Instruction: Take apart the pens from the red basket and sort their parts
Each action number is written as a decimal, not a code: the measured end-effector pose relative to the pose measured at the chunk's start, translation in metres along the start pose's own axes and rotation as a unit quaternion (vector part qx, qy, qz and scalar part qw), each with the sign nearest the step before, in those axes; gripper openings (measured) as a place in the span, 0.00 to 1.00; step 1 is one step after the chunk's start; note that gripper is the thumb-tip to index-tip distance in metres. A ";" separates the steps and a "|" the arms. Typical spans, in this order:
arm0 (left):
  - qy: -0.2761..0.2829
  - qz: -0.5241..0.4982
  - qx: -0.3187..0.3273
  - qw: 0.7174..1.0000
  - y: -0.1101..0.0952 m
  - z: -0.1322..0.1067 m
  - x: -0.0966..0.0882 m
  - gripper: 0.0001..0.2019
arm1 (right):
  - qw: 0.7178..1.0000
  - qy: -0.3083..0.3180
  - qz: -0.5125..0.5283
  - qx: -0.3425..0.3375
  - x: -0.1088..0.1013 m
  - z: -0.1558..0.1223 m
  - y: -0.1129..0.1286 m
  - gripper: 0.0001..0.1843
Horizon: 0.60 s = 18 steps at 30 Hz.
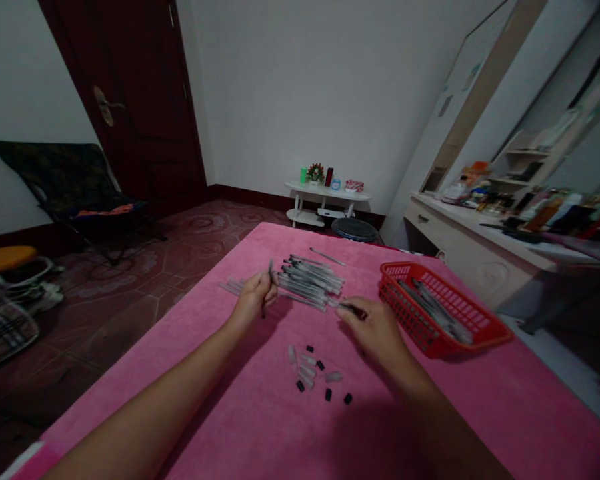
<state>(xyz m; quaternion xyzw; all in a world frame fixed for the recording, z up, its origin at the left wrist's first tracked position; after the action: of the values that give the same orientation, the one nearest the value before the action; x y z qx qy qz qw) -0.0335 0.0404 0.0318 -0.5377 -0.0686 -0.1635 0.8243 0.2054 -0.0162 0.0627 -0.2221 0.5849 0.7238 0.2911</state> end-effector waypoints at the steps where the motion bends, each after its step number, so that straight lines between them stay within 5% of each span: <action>1: -0.035 -0.082 -0.022 0.996 0.003 0.001 0.000 0.15 | 0.999 0.020 -0.029 -0.005 0.008 -0.002 -0.002 0.11; 4: -0.087 -0.202 -0.087 0.972 0.008 -0.002 0.002 0.05 | 0.992 0.087 -0.093 0.001 0.033 -0.009 -0.006 0.09; 9: -0.090 -0.234 -0.132 0.959 0.013 -0.012 0.006 0.02 | 0.990 0.109 -0.091 0.017 0.043 -0.015 -0.001 0.08; 18: -0.027 -0.192 -0.124 0.973 0.011 -0.023 0.024 0.12 | 0.983 0.069 0.168 0.021 0.044 -0.008 0.007 0.11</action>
<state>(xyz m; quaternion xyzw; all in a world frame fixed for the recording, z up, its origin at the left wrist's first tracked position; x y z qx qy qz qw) -0.0082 0.0184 0.0194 -0.6165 -0.1717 -0.3115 0.7025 0.1680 -0.0184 0.0366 -0.1643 0.6476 0.7328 0.1291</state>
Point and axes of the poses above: each hand's wrist, its own z-axis towards the middle knuckle, its own x-axis out of the palm, y = z × x, the point moved 2 cm from there along z, towards the middle knuckle, and after that the axes turned 8 degrees about x, right-handed, at the moved point
